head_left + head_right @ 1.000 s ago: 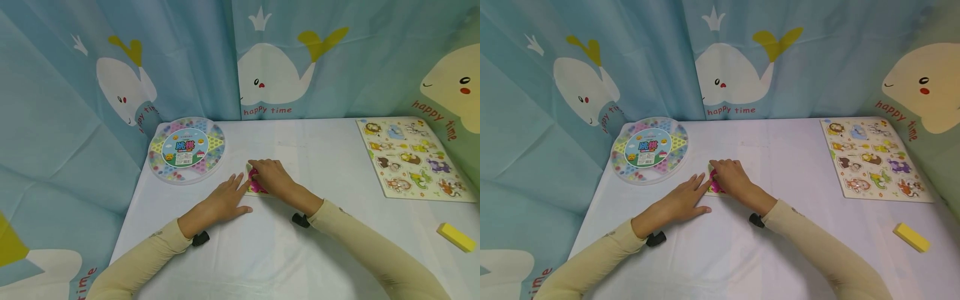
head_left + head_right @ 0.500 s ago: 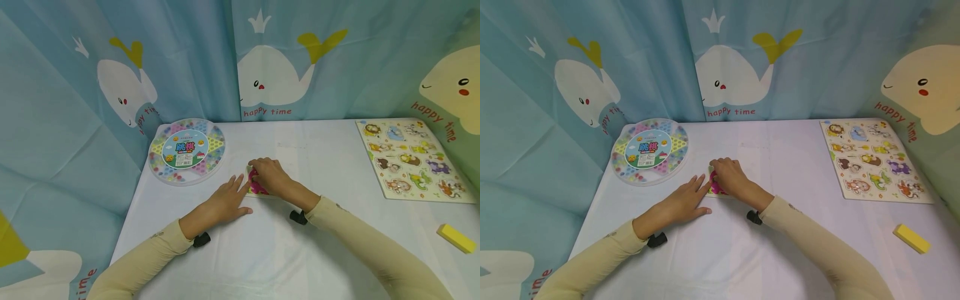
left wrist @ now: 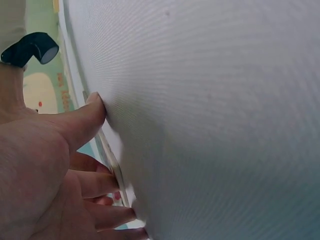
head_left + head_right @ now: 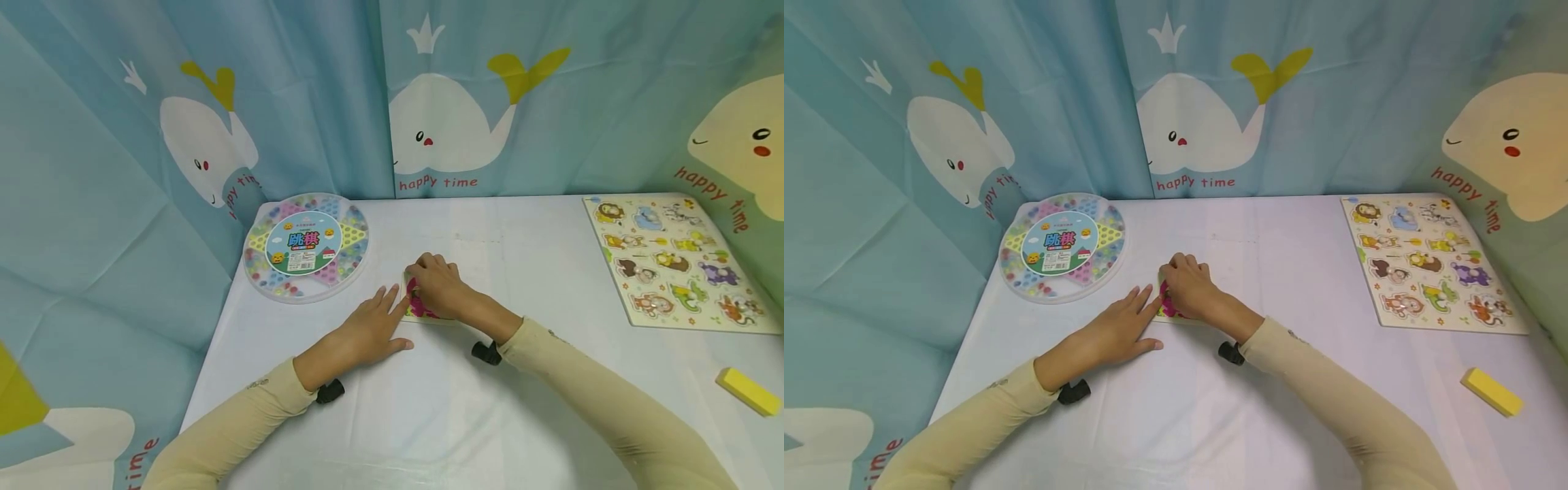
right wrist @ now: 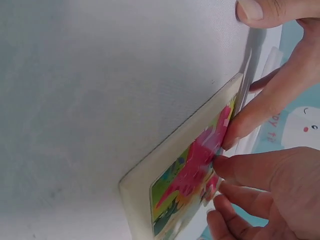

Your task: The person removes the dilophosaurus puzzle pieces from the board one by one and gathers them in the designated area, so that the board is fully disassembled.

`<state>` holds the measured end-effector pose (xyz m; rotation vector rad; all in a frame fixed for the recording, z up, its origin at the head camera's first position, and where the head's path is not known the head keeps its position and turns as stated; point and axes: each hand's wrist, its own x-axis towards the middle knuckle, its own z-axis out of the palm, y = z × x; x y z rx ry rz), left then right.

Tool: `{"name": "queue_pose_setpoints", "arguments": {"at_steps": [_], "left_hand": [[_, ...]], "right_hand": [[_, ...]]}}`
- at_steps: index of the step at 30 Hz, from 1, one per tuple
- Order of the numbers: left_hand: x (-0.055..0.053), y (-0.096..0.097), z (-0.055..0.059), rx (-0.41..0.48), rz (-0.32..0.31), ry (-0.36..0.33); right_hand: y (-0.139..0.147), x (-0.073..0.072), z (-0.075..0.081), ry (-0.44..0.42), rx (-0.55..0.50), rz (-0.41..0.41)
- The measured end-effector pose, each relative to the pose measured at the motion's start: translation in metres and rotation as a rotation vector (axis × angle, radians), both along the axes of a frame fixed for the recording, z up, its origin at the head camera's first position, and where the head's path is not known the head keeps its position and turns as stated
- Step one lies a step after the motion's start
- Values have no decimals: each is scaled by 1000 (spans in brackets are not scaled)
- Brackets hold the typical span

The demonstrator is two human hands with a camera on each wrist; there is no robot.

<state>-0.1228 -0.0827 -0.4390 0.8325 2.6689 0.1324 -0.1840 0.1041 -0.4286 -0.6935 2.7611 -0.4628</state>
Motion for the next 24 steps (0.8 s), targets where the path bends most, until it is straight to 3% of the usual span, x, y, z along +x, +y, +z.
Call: {"name": "queue_pose_setpoints", "arguments": {"at_steps": [10,16,20,24], "left_hand": [[0,0,0,14,5,0],[0,0,0,26,6,-15],[0,0,-1,19,11,-20],[-1,-1,-3,14,18,-21]], "right_hand": [[6,-3,-6,39,-93,-53],[14,-8,-8,86,-203,-2],[23,-12,2,44,-327,50],[40,-19,15,-28,-384,-14]]}}
